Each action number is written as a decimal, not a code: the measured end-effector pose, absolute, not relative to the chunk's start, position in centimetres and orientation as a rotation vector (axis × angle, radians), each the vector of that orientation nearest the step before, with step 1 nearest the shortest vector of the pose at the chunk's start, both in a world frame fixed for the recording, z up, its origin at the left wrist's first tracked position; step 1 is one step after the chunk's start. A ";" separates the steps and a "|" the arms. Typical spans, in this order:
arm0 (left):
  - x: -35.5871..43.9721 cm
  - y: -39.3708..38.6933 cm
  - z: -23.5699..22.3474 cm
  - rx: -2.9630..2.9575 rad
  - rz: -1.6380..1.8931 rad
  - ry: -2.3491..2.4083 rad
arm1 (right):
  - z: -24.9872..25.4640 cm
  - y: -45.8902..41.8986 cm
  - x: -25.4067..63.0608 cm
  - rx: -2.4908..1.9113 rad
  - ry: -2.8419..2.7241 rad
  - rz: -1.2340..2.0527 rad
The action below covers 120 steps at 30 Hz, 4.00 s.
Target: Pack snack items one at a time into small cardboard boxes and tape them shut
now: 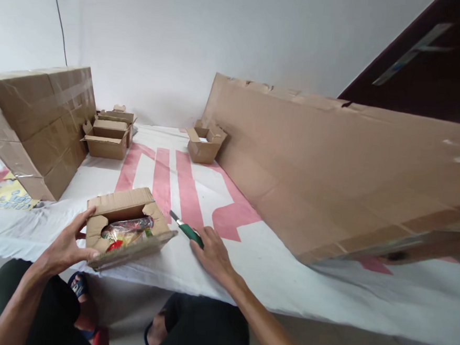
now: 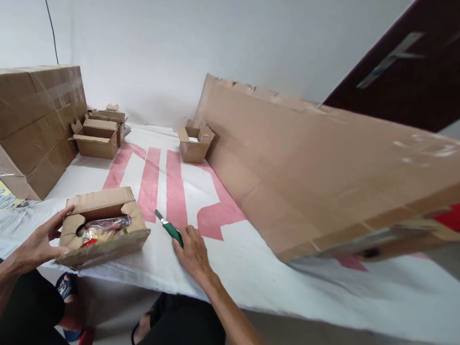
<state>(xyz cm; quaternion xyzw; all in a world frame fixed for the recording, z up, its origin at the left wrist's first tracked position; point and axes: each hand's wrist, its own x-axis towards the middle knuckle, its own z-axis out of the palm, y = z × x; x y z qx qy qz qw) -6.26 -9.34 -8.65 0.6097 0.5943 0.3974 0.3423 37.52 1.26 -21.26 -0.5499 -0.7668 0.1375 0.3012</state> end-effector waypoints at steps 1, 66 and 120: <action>-6.3 -9.4 -8.4 1.596 1.004 1.543 | -20.7 1.4 37.1 -1.437 -2.010 0.378; -4.1 -10.5 -8.4 1.623 0.944 1.627 | -17.5 -3.7 26.1 -1.250 -1.891 0.427; -5.1 -11.8 -9.6 1.963 1.335 2.227 | -15.1 -4.8 28.5 -1.273 -1.506 0.792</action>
